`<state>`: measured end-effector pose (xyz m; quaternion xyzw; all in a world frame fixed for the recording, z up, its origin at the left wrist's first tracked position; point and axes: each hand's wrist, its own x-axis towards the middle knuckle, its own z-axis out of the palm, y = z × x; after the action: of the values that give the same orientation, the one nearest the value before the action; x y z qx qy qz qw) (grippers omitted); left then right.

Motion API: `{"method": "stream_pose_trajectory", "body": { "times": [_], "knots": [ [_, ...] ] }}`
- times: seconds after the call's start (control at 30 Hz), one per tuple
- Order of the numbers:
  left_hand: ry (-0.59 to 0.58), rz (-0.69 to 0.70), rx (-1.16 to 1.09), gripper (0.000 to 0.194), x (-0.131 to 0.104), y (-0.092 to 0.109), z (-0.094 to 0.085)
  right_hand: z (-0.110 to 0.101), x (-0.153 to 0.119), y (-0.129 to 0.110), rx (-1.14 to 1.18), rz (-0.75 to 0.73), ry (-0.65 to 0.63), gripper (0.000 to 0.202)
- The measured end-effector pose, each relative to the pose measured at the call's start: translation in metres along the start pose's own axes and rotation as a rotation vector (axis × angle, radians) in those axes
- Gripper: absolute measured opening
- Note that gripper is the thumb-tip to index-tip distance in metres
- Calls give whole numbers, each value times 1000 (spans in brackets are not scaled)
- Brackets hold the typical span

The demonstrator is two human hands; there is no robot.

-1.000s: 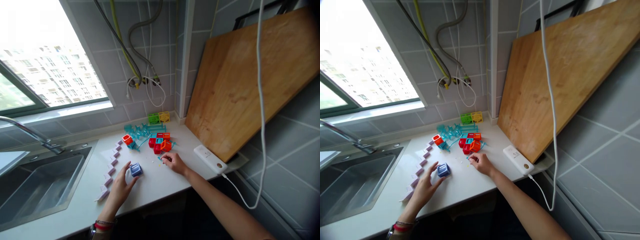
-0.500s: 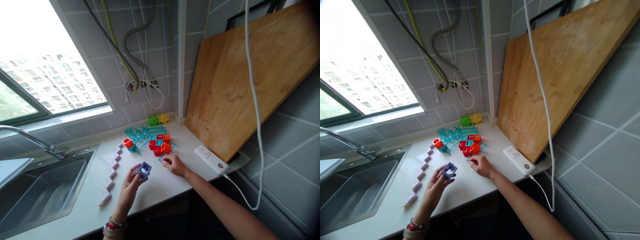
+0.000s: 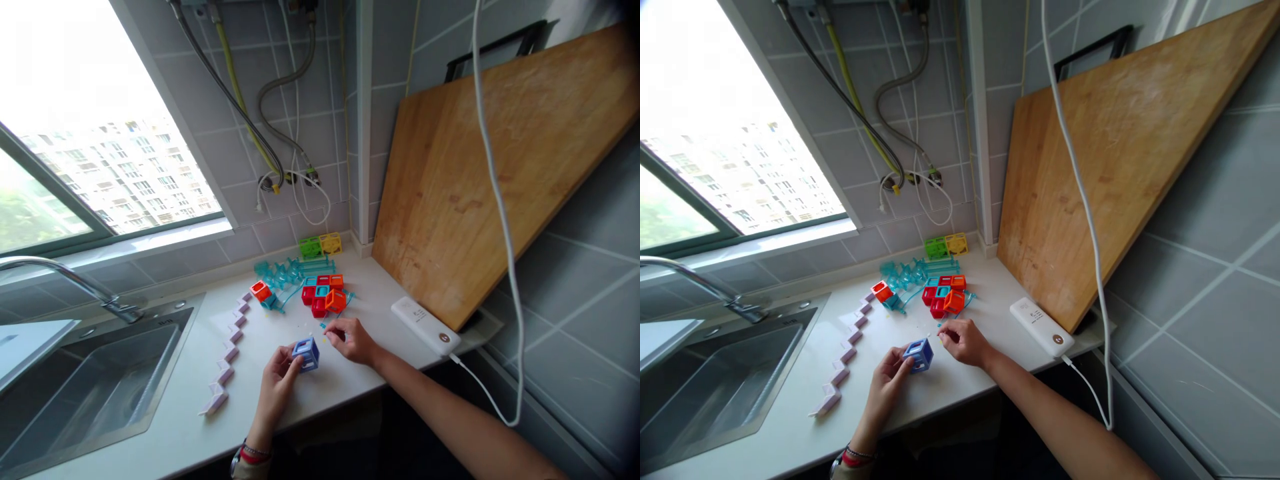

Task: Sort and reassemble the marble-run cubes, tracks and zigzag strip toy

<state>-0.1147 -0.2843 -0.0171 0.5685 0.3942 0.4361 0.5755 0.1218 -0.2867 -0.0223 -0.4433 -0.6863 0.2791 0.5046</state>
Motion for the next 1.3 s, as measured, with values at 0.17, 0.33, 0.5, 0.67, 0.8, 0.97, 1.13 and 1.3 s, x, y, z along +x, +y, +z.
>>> {"method": "stream_pose_trajectory", "body": {
  "times": [0.17,0.33,0.5,0.67,0.8,0.97,1.13,1.3],
  "knots": [
    [-61,40,93,30,-3,-1,0,5,-4,-19,-17,-152,-124,19],
    [-72,66,166,25,-3,-4,-2,14,-9,-29,-33,-168,-115,22],
    [-20,116,174,30,-4,-3,-1,12,4,-48,-142,-84,-124,24],
    [39,152,155,29,-6,-5,-4,7,17,-62,-234,-108,-369,41],
    [19,137,67,29,-9,-4,-5,8,21,-60,-293,-51,-425,62],
    [132,172,77,39,-11,0,-7,-11,52,-57,-351,36,-212,67],
    [120,138,111,56,-12,-1,-7,-53,107,-29,-68,32,351,52],
    [52,181,123,60,-11,-5,-4,-88,144,29,-417,150,494,54]
  ]
}}
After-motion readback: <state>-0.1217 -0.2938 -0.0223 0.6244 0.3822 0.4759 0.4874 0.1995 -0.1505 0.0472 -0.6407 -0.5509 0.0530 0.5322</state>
